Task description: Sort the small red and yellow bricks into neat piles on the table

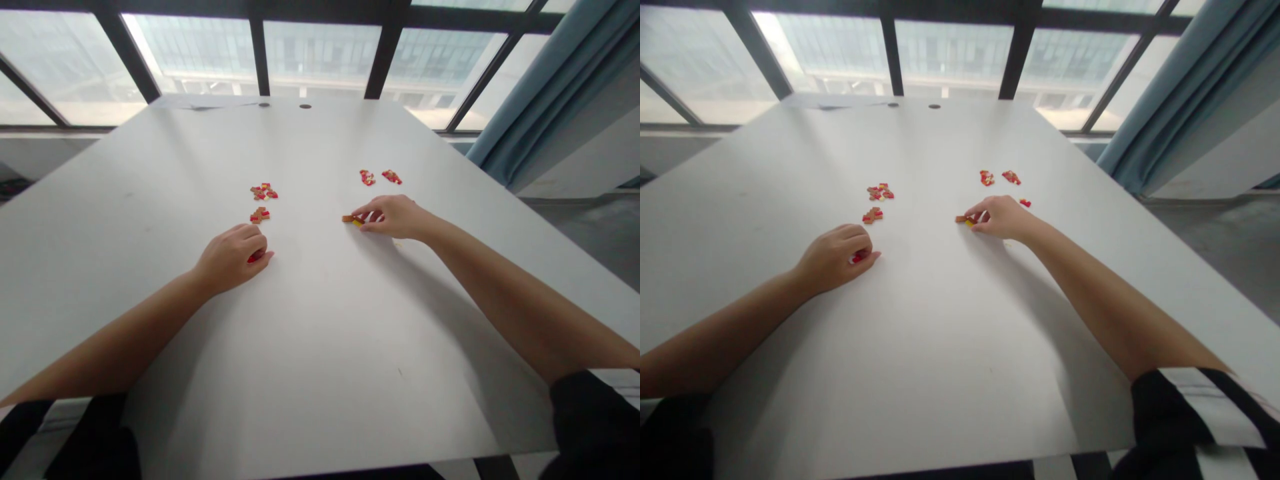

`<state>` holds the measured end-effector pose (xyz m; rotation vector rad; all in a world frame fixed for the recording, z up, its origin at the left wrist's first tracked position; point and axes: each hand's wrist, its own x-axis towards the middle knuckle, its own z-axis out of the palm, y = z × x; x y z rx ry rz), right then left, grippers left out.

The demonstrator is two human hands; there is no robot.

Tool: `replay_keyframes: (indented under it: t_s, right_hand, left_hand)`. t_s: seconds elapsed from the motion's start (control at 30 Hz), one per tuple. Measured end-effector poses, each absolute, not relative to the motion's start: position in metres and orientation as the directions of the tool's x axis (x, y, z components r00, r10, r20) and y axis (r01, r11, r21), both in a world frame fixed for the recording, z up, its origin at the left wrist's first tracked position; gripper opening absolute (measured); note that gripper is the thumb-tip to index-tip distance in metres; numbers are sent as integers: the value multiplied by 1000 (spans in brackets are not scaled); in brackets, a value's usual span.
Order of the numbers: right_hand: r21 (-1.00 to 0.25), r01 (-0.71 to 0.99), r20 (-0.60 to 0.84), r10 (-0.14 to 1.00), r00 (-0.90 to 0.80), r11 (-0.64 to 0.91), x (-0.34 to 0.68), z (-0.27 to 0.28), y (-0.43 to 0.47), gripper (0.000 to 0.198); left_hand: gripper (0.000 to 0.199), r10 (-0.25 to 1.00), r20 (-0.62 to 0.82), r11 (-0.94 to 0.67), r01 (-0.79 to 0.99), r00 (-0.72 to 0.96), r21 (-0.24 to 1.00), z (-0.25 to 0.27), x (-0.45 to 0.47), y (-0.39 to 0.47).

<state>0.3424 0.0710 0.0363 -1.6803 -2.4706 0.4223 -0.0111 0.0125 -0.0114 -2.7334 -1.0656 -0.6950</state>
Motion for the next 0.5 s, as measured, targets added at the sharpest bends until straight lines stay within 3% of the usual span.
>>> replay_keyframes:
  t_s: [0.23, 0.37, 0.5]
  right_hand:
    - [-333, 875, -22, 925, -379, 351, 347, 33, 81, 27]
    - [-362, 834, -31, 889, -457, 416, 352, 32, 85, 39]
    - [-298, 818, -16, 854, -519, 492, 349, 29, 87, 45]
  left_hand:
    - [29, 628, 444, -733, 678, 639, 61, -10, -11, 12]
    - [29, 628, 446, -734, 676, 638, 67, -10, -11, 12]
    - [29, 598, 470, -753, 656, 649, 52, -11, -11, 12]
